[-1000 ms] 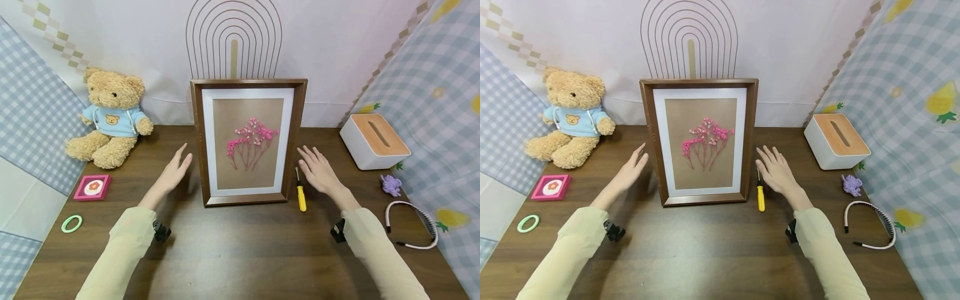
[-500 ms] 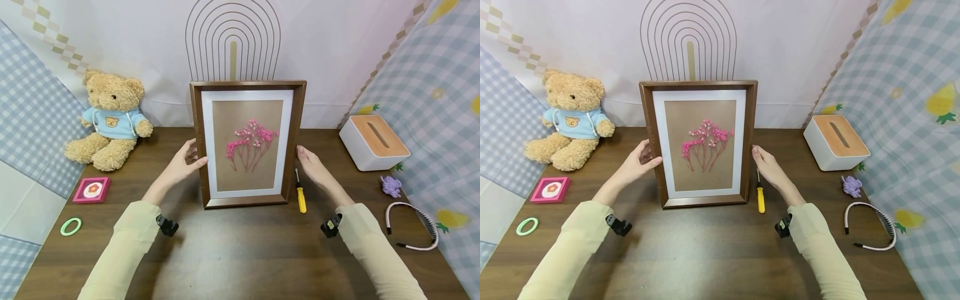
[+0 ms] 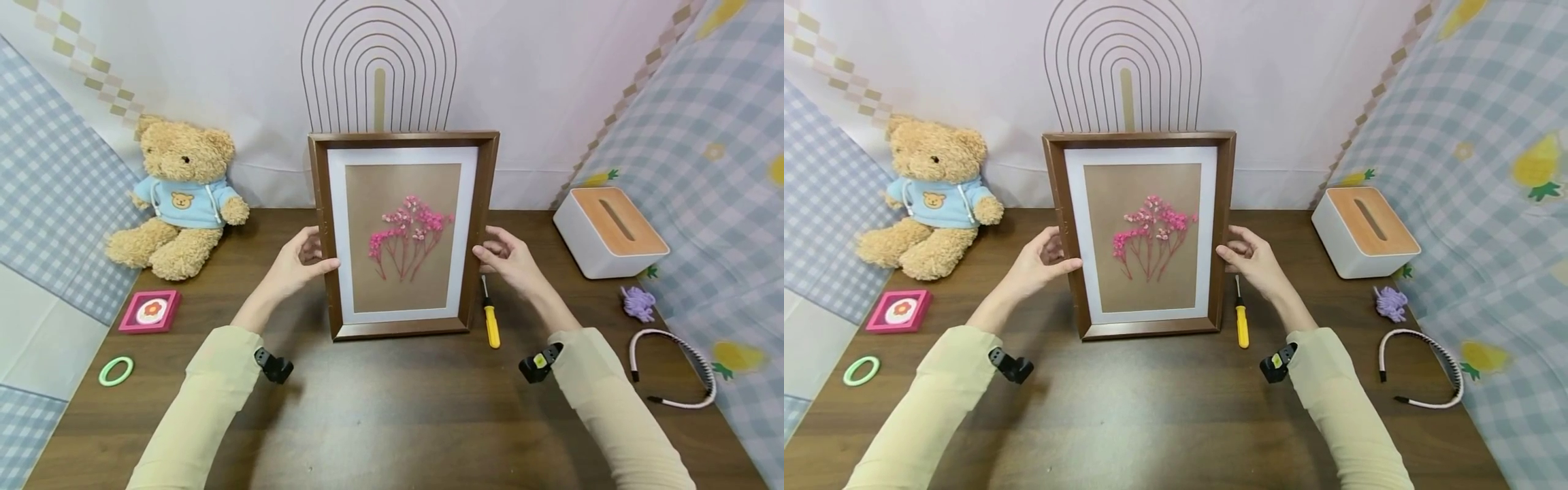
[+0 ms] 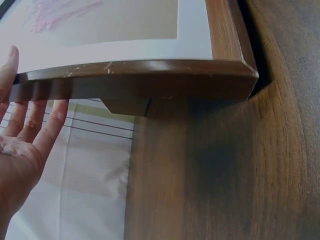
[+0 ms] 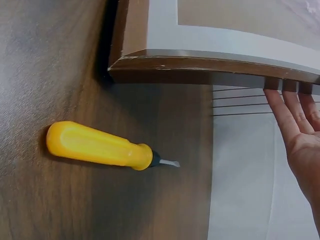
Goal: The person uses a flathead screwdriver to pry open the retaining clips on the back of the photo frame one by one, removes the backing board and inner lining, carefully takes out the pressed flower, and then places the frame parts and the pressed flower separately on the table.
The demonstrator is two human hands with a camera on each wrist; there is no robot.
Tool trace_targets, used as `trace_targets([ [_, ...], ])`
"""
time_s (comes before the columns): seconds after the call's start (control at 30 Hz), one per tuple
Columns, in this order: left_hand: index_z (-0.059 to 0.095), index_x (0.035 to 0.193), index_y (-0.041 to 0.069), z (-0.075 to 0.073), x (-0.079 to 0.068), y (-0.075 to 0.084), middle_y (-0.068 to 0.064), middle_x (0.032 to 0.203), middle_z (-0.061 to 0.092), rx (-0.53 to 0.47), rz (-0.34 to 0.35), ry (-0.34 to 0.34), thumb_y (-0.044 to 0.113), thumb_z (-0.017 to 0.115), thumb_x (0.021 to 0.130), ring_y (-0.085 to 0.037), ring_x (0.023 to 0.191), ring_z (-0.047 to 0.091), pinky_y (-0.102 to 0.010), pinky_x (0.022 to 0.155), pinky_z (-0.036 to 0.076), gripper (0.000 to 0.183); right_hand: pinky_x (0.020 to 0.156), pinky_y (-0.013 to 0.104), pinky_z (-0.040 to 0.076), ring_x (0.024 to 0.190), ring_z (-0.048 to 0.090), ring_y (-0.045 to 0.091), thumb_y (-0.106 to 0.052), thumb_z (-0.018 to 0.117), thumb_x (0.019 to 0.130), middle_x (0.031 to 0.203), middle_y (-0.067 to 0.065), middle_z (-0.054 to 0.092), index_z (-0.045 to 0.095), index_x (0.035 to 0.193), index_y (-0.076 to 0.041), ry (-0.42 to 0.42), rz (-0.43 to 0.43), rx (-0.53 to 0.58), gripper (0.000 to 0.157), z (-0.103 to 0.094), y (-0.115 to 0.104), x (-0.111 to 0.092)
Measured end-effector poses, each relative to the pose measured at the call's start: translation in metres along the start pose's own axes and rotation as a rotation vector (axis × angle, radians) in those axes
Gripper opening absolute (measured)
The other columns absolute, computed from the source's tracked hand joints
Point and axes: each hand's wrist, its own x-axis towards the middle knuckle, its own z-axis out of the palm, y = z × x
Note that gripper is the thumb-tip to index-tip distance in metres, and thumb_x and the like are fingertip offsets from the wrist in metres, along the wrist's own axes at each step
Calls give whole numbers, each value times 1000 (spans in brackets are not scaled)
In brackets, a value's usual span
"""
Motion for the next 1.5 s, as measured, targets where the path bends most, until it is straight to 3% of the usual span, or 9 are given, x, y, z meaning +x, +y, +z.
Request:
trace_targets([
  [0.13, 34, 139, 1, -1, 2, 2, -20, 117, 54, -2, 5, 5, 11, 69, 82, -25, 104, 52, -21, 82, 45, 68, 72, 16, 55, 80, 63, -6, -11, 53, 94, 123, 31, 52, 21, 143, 6, -5, 2, 18, 61, -1, -2, 0],
  [0.37, 42, 131, 4, -3, 5, 11, -16, 117, 56, -8, 82, 34, 11, 72, 81, -17, 102, 52, -17, 85, 46, 58, 70, 16, 55, 80, 62, -3, -6, 57, 91, 90, -15, 63, 29, 138, 3, 21, -93, 113, 56, -2, -2, 3],
  [0.63, 48, 122, 6, -1, 5, 10, -14, 113, 58, -19, 123, 94, 13, 74, 79, -23, 106, 55, -33, 94, 45, 52, 71, 14, 54, 85, 64, 0, 2, 61, 86, 95, -15, 68, 52, 113, -26, 13, -222, 240, 40, -1, 0, 3],
  [0.8, 50, 118, 7, 2, 3, 4, -5, 106, 60, -39, 146, 143, 11, 75, 77, -8, 99, 59, -20, 87, 49, 48, 74, 14, 53, 85, 64, -1, 8, 61, 83, 94, -15, 70, 56, 107, -26, 15, -239, 262, 42, 1, 4, 4],
  [0.93, 51, 115, 7, 4, 1, 1, 0, 103, 61, -30, 186, 163, 10, 76, 76, 4, 92, 57, -12, 79, 47, 47, 73, 16, 54, 80, 65, 1, 5, 64, 83, 90, -11, 71, 64, 103, -24, 4, -207, 392, 35, 0, 9, 3],
  [1.07, 53, 113, 6, 6, -4, -1, 6, 97, 64, -3, 242, 195, 9, 77, 75, 7, 84, 57, -12, 66, 47, 46, 78, 21, 55, 85, 65, 5, -8, 60, 88, 94, -7, 71, 69, 101, -20, -84, -172, 545, 20, -3, 12, 3],
  [1.27, 56, 106, -1, 14, -11, -6, 24, 91, 59, -28, 388, 262, -3, 77, 69, 11, 85, 57, -8, 68, 48, 42, 92, 25, 51, 106, 61, 7, -34, 53, 88, 109, -8, 67, 65, 110, -22, -260, -81, 533, 28, -4, 15, -2],
  [1.4, 54, 100, -10, 20, -14, -10, 9, 95, 59, -76, 513, 265, -15, 73, 67, 10, 87, 59, -10, 74, 52, 38, 117, 45, 20, 141, 25, 28, -46, 40, 90, 148, 14, 36, 36, 141, -8, -427, -1, 559, 64, -5, 13, -6],
  [1.5, 53, 100, -12, 24, -14, -15, -8, 92, 58, -74, 553, 247, -18, 70, 69, 10, 79, 58, -9, 68, 51, 36, 119, 44, 4, 145, 10, 28, -44, 33, 95, 155, 18, 17, 27, 145, -7, -477, 30, 634, 63, -4, 14, -6],
])
